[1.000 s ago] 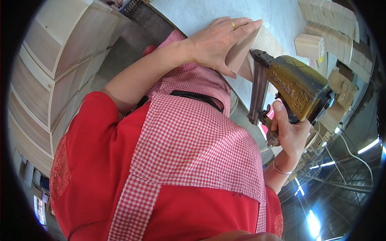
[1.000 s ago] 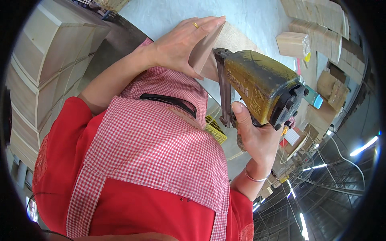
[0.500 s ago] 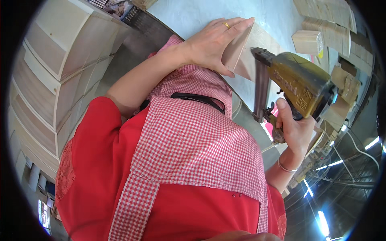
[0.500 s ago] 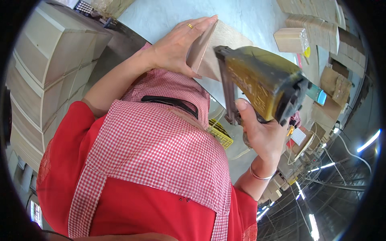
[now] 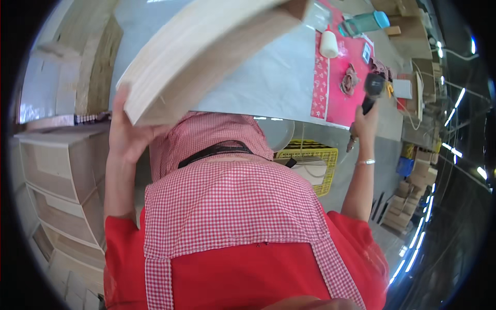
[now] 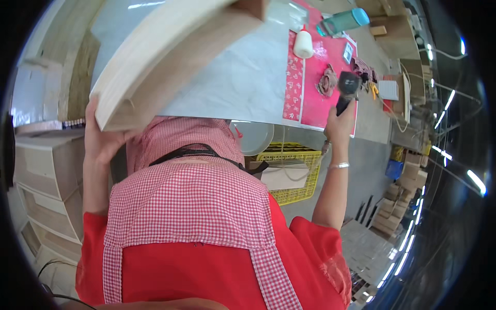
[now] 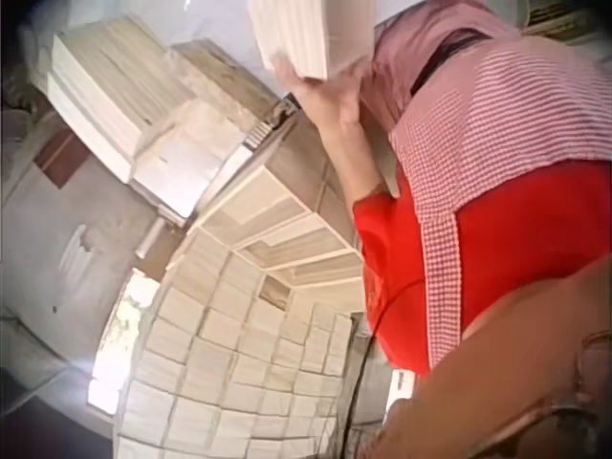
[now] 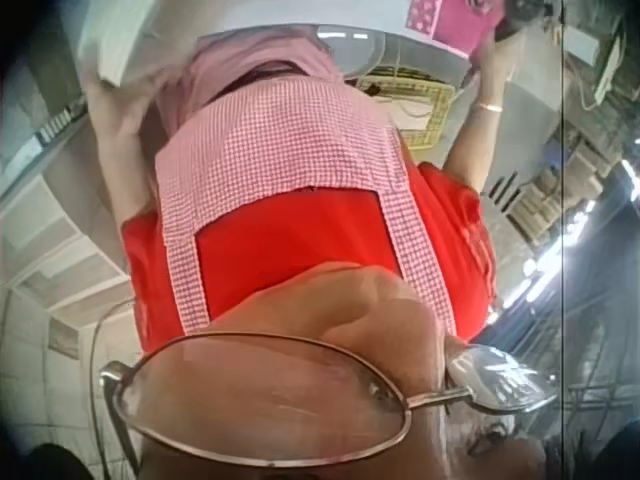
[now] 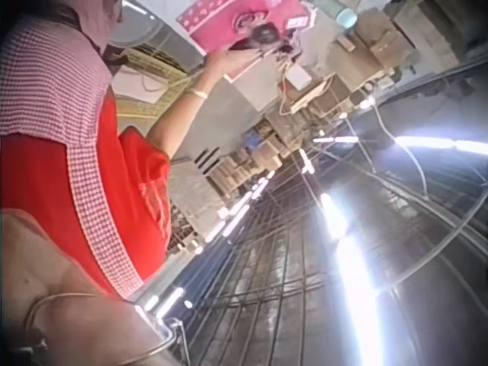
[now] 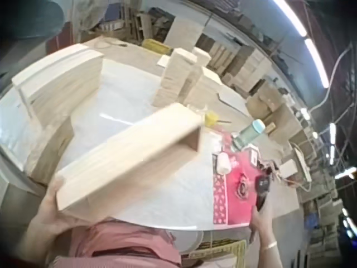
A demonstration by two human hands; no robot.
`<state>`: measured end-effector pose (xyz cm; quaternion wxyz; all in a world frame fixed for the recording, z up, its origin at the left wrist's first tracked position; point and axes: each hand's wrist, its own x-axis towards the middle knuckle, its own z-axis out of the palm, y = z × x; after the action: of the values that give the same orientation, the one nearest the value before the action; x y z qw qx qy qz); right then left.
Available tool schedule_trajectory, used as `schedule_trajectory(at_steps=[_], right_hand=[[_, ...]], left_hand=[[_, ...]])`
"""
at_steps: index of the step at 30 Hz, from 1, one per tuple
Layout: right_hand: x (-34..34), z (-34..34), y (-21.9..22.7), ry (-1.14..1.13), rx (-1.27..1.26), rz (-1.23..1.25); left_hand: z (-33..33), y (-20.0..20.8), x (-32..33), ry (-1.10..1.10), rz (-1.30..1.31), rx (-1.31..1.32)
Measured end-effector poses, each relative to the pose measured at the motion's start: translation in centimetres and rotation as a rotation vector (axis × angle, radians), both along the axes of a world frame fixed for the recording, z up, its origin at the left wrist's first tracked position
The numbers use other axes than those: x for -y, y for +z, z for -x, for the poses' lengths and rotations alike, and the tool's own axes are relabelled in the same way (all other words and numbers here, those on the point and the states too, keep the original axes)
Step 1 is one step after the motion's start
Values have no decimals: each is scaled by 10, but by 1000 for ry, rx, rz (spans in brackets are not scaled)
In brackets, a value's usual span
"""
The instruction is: Applying wood glue to planks and joining them together using a pneumatic nail gun to assemble boxes.
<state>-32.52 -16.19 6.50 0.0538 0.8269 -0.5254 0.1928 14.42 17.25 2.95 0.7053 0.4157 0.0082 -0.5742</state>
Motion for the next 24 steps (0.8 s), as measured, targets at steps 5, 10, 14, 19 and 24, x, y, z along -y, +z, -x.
schedule_trajectory(at_steps=[5,10,14,19,24], right_hand=[[20,39,-59,-356,-121,-129],[25,46,-75,-533,-148,-314],[46,32,-43,-404,-333,-50],[119,-9,-27,-73,-95,-97],[198,-11,-49,-133,-348,-499]], left_hand=[[9,0,-7,-150,145,-347],[8,-28,-9,79,-40,-734],[1,-45,-27,-9,-161,-382],[-10,-50,-40,24,-255,-32],[3,-21,-37,154,-426,210]])
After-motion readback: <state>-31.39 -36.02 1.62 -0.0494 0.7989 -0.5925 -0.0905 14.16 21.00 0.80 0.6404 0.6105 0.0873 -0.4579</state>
